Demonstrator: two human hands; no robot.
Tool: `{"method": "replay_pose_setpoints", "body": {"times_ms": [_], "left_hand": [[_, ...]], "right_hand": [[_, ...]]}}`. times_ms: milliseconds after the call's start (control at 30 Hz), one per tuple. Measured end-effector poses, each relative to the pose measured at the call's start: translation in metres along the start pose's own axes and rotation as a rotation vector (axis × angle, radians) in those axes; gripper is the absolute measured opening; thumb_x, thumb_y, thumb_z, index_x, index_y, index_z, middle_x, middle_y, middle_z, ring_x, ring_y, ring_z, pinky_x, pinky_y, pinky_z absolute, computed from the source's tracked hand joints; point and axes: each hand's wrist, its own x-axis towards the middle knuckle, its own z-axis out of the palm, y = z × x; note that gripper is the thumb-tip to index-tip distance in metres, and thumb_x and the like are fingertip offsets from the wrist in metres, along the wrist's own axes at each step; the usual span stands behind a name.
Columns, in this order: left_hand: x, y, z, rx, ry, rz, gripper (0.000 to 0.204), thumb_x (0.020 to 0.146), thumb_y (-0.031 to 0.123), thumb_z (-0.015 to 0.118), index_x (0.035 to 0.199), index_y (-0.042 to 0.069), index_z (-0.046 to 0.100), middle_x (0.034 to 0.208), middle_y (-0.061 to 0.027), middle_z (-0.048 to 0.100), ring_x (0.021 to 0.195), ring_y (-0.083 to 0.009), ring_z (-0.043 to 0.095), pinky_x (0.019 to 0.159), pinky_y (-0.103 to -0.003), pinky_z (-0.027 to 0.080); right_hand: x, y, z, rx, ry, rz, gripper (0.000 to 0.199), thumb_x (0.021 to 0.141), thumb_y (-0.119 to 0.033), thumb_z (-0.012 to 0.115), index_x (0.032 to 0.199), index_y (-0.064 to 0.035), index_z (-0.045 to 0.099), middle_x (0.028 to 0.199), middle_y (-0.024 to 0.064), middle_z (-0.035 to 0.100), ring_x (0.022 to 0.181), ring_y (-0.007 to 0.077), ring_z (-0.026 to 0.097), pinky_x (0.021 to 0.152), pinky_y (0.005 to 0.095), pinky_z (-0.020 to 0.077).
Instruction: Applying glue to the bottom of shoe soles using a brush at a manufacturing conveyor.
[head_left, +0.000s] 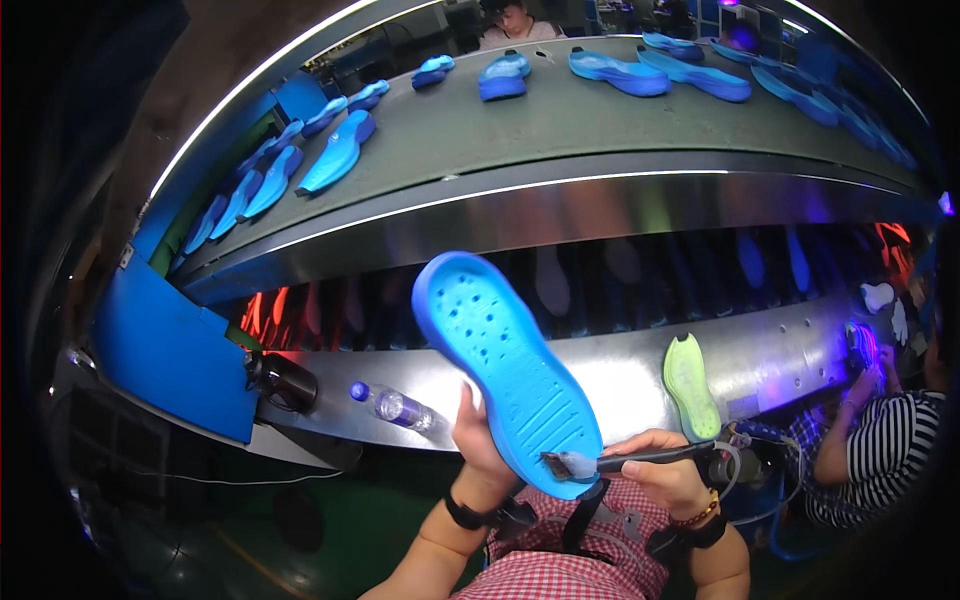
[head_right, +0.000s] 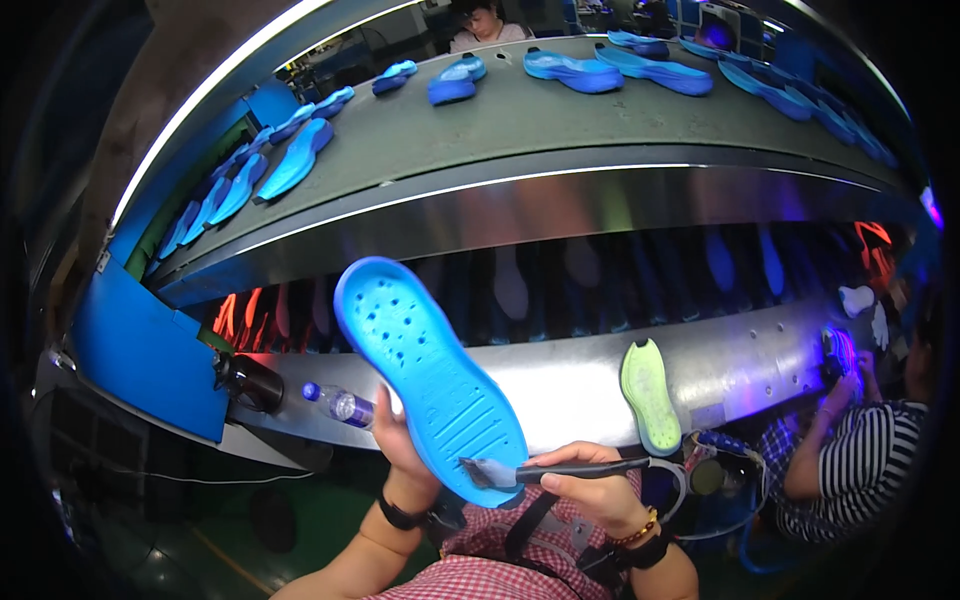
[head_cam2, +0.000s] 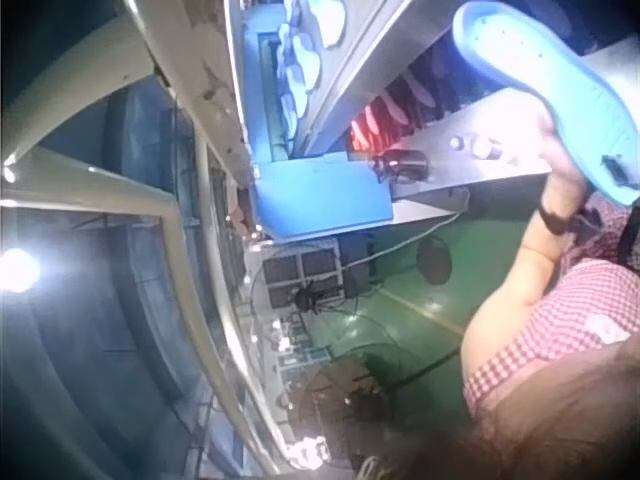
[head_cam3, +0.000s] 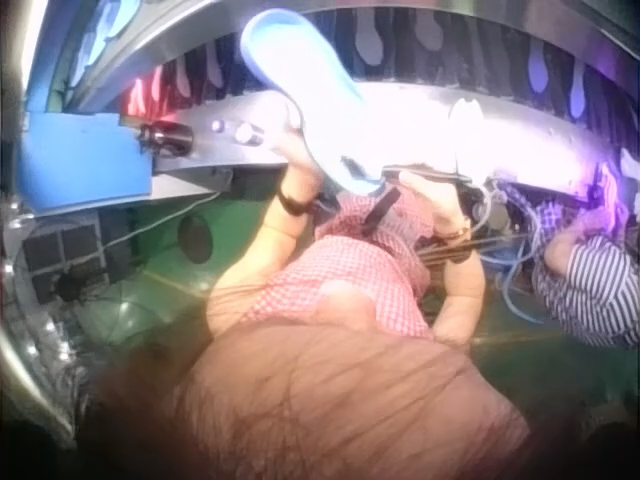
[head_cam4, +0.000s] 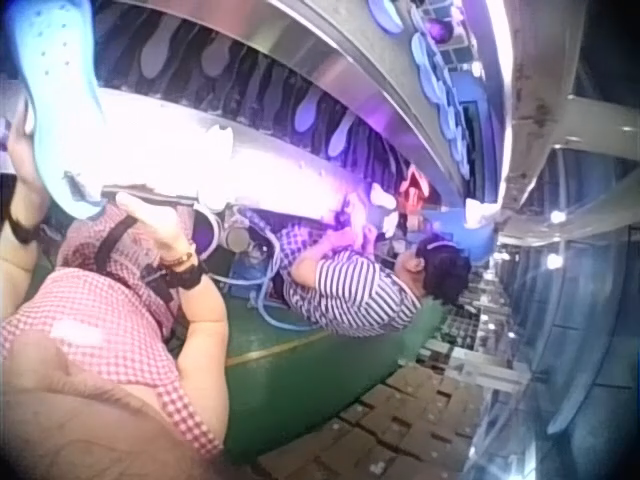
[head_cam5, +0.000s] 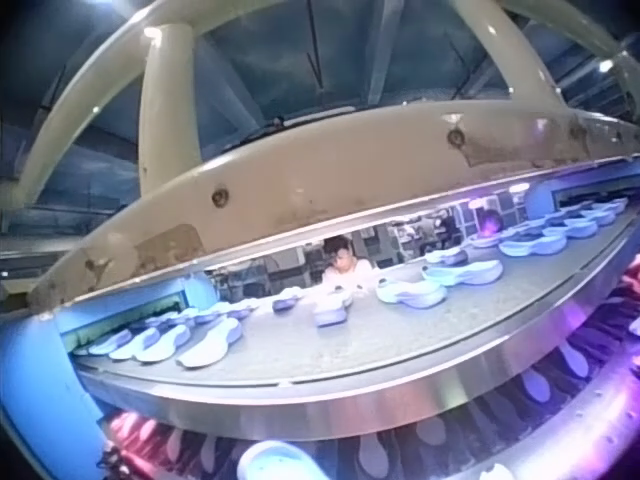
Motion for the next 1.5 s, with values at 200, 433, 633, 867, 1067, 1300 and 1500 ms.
{"method": "replay_pose_setpoints", "body": {"times_ms": [200,433,633,867,1067,1300,1500], "left_hand": [[-0.014,-0.039,-0.005,0.318,0.072,-0.071,0.084,0.083,0.065,0.029,0.135,-0.001,0.023,0.129,-0.022,0.041,0.114,-0.0379,0.046,0.097,-0.048,0.037],[-0.006,-0.035,-0.002,0.294,0.156,-0.03,0.081,0.085,0.065,0.025,0.134,0.001,0.027,0.126,-0.0204,0.044,0.113,-0.0359,0.048,0.095,-0.047,0.039],[-0.007,-0.025,-0.006,0.393,0.149,-0.05,0.076,0.083,0.054,0.046,0.131,-0.002,0.03,0.123,-0.0198,0.047,0.107,-0.0293,0.053,0.093,-0.043,0.043],[-0.002,-0.019,0.0,0.526,0.079,-0.081,0.076,0.082,0.053,0.049,0.131,-0.003,0.03,0.123,-0.0189,0.048,0.108,-0.0283,0.053,0.092,-0.04,0.044],[0.01,-0.007,-0.002,0.292,0.023,-0.248,0.063,0.09,0.044,0.038,0.133,-0.001,0.027,0.126,-0.0182,0.045,0.112,-0.0313,0.05,0.096,-0.043,0.041],[0.017,-0.016,0.001,0.467,0.178,-0.695,0.056,0.091,0.031,0.045,0.132,-0.004,0.028,0.124,-0.0226,0.045,0.109,-0.0295,0.052,0.095,-0.04,0.042],[0.017,-0.016,0.004,0.493,0.274,-0.877,0.053,0.091,0.031,0.048,0.128,-0.005,0.035,0.114,-0.0209,0.053,0.097,-0.0255,0.059,0.079,-0.035,0.053]], "right_hand": [[-0.005,0.0,0.029,-0.06,0.092,-0.018,0.019,0.079,0.004,0.06,0.098,0.0045,0.059,0.097,0.0154,0.062,0.092,0.0198,0.06,0.084,0.031,0.0483],[0.006,-0.013,0.02,-0.531,0.108,0.018,0.022,0.073,0.002,0.066,0.095,0.0012,0.064,0.096,0.0107,0.064,0.091,0.0138,0.06,0.08,0.0259,0.048],[0.014,-0.031,0.013,-0.795,-0.036,-0.317,0.021,0.07,0.0,0.068,0.091,0.0021,0.065,0.092,0.0144,0.065,0.087,0.0212,0.062,0.079,0.029,0.0491],[0.011,-0.035,0.019,-0.802,-0.148,-0.322,0.02,0.069,-0.002,0.069,0.09,-0.0006,0.066,0.09,0.0113,0.066,0.084,0.0196,0.063,0.074,0.0292,0.0505],[0.005,-0.04,0.019,-0.829,-0.388,-0.364,0.022,0.07,-0.005,0.071,0.091,-0.0028,0.066,0.091,0.0097,0.066,0.088,0.0223,0.062,0.079,0.0307,0.0489],[0.016,-0.072,0.0,-1.052,-0.633,-0.142,0.025,0.075,-0.006,0.065,0.1,-0.0059,0.063,0.098,0.009,0.065,0.09,0.0234,0.062,0.077,0.031,0.0493],[0.016,-0.066,-0.017,-1.071,-0.649,-0.135,0.028,0.073,-0.005,0.063,0.101,-0.0063,0.062,0.097,0.0103,0.065,0.091,0.0256,0.062,0.077,0.0324,0.0486]]}}
